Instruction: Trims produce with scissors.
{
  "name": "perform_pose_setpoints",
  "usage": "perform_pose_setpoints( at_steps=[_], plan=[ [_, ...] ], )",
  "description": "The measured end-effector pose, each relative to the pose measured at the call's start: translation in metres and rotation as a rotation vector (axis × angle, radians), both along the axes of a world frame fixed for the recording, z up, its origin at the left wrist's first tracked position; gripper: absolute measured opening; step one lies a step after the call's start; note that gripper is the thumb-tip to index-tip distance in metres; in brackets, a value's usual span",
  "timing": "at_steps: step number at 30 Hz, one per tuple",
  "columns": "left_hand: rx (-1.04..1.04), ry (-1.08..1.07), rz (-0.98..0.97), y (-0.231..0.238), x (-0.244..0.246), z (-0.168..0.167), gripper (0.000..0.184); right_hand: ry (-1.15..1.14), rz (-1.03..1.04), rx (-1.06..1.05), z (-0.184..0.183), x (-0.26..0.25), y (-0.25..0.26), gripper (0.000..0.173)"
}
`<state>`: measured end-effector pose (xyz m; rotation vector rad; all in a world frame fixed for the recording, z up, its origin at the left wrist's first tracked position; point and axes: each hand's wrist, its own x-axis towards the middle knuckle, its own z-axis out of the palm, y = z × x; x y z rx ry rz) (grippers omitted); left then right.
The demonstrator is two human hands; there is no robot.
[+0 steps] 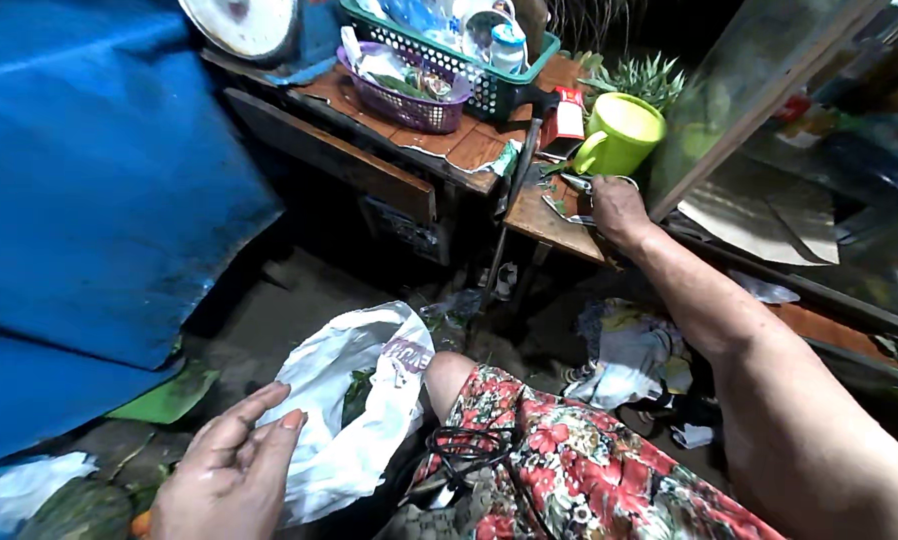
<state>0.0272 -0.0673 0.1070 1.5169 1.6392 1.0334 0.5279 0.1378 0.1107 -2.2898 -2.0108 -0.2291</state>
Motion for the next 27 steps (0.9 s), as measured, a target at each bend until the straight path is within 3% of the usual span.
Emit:
perform_pose_setpoints(
  at_steps=[10,15,19,27],
  plan=[
    [-0.028,0.022,0.01,0.002,0.002,-0.006,0.035,0.018,0.136,0.092,0.034,-0.007,-0.014,0.031],
    [-0.035,0.065,0.008,0.003,0.001,-0.009,0.036,0.04,0.119,0.108,0.05,-0.007,-0.012,0.032],
    [-0.062,0.075,0.012,0.002,0.001,-0.008,0.037,0.056,0.146,0.25,0.055,-0.014,-0.015,0.03],
    [-0.042,0.08,-0.018,0.002,0.001,-0.014,0.038,0.199,0.093,0.253,0.067,-0.01,-0.013,0.032]
  ],
)
